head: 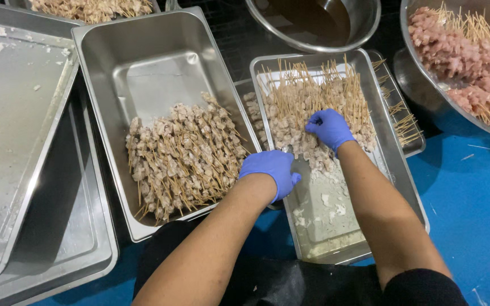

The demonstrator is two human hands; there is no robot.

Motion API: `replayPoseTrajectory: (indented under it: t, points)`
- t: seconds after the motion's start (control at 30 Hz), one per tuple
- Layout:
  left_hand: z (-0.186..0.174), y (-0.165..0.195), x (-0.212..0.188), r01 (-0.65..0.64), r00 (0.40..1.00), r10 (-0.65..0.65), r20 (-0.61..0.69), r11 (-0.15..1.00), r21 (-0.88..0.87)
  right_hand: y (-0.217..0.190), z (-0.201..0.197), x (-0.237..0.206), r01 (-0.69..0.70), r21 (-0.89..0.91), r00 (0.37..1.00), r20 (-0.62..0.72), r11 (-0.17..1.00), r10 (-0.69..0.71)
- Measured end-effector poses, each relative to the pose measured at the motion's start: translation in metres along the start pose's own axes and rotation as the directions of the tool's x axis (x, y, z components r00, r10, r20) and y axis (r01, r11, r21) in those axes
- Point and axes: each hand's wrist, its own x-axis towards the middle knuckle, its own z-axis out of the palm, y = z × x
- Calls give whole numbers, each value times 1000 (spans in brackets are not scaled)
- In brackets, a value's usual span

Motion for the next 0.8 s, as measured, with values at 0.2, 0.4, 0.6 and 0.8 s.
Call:
replayPoseTrajectory:
  t: [0.2, 0.4, 0.6, 0.8]
  points:
    - [-2, -4, 1, -7, 1000, 6, -25, 1000, -18, 19, -27, -5, -122, 110, 988, 111, 986, 109]
    - [-2, 0, 3, -10, 1000, 10, -6, 1000, -26, 20, -57, -47, 94, 79, 995, 13, 992, -95]
    - [20, 8, 17, -118, 988, 108, -109, 990, -80, 2, -65, -119, 172, -32, 984, -29, 985, -173]
    - [63, 37, 45, -324, 924, 283, -257, 936, -135, -18, -81, -175, 28, 100, 991, -131, 995, -15]
